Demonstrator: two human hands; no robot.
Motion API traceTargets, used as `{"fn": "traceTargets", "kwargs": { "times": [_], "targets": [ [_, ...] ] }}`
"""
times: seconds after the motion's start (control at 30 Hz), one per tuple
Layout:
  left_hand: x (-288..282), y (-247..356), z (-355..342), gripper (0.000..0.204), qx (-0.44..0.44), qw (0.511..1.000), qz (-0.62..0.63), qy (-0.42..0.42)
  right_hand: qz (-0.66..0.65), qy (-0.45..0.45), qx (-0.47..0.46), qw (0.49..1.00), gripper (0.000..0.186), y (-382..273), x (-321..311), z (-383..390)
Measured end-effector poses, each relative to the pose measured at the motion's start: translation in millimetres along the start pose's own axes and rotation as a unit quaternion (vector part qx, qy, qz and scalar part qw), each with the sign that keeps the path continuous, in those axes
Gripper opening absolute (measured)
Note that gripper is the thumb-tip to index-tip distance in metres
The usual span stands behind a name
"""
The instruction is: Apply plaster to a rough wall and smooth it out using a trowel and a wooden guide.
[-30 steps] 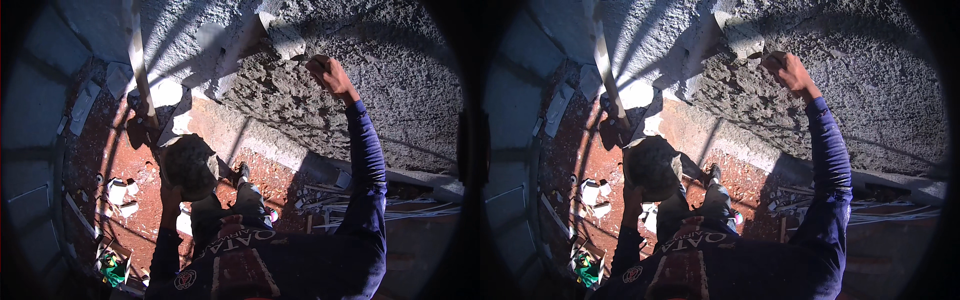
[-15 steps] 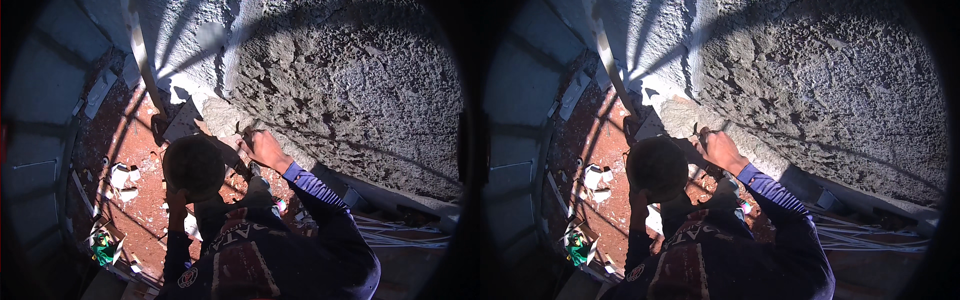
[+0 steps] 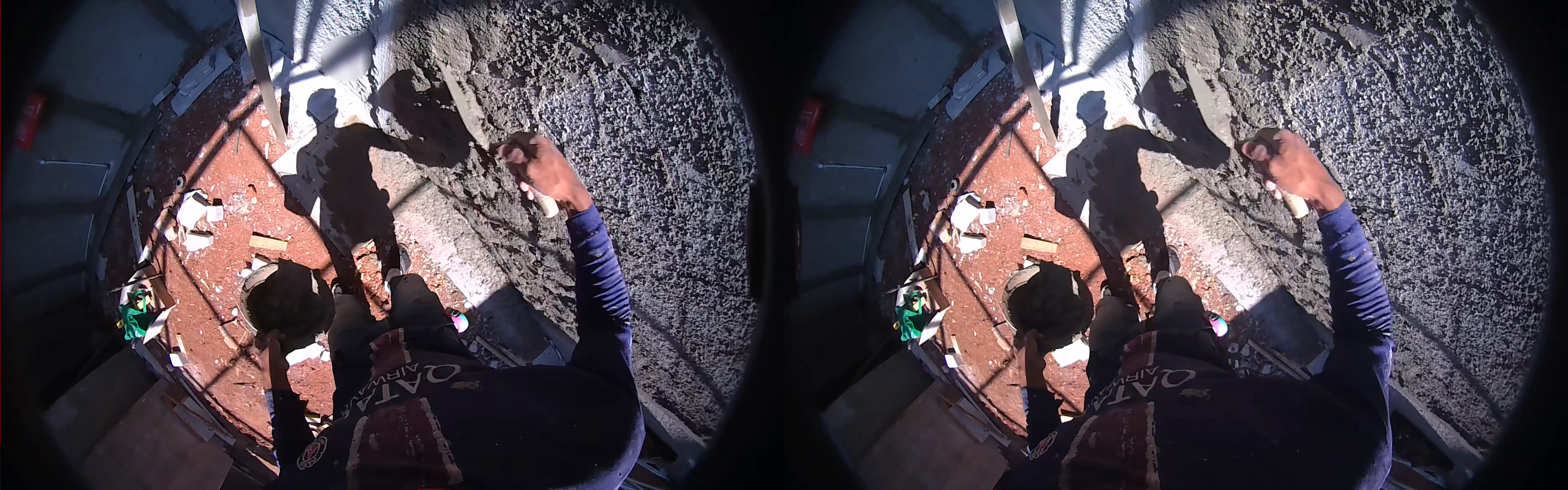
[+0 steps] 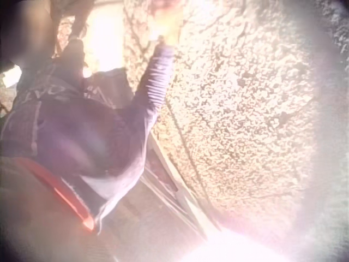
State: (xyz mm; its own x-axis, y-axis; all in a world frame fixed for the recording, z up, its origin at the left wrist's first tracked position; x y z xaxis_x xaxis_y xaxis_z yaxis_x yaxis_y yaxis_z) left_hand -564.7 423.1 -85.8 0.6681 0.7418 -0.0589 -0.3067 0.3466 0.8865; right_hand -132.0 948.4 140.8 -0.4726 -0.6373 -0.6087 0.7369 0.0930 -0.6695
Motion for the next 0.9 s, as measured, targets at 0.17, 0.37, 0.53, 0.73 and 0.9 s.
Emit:
{"fn": "traceTargets", "kwargs": {
  "times": [0.17,0.37,0.53,0.73,0.9],
  "targets": [
    [31.6,-24.2,20.8,0.032,-0.207,0.963,0.096,0.143,-0.054,0.472,-0.051,0.878,0.054,-164.4,-121.2,187.9],
    [122.1,30.6,21.3,0.056,-0.071,0.991,0.106,-0.049,0.560,0.064,-0.148,0.813,0.033,-107.2,110.2,138.8],
    [167.0,55.3,44.2,0.057,0.016,0.972,0.093,-0.213,0.501,0.032,-0.162,0.849,0.022,-28.0,303.8,110.9],
    [161.7,46.8,40.0,0.040,0.025,0.967,0.092,-0.235,0.245,0.025,-0.041,0.968,0.032,-46.5,360.5,162.6],
    [140.0,33.9,45.1,0.041,-0.109,0.961,0.166,-0.194,0.286,0.033,-0.011,0.958,0.042,-28.9,347.0,208.5]
  ]
}}
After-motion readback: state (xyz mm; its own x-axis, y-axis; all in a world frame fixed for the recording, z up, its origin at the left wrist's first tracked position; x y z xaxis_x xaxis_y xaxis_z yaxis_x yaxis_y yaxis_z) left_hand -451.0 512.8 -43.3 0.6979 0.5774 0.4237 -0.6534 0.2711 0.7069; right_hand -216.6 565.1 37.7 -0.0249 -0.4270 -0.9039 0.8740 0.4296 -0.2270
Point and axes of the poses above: each hand's wrist, its own z-axis away from the middle knuckle, its own x-axis out of the palm, y = z × x, the point moved 8 cm from there along -z, towards the middle knuckle, and after that the axes turned 14 degrees about z, right-handed, at the moved point
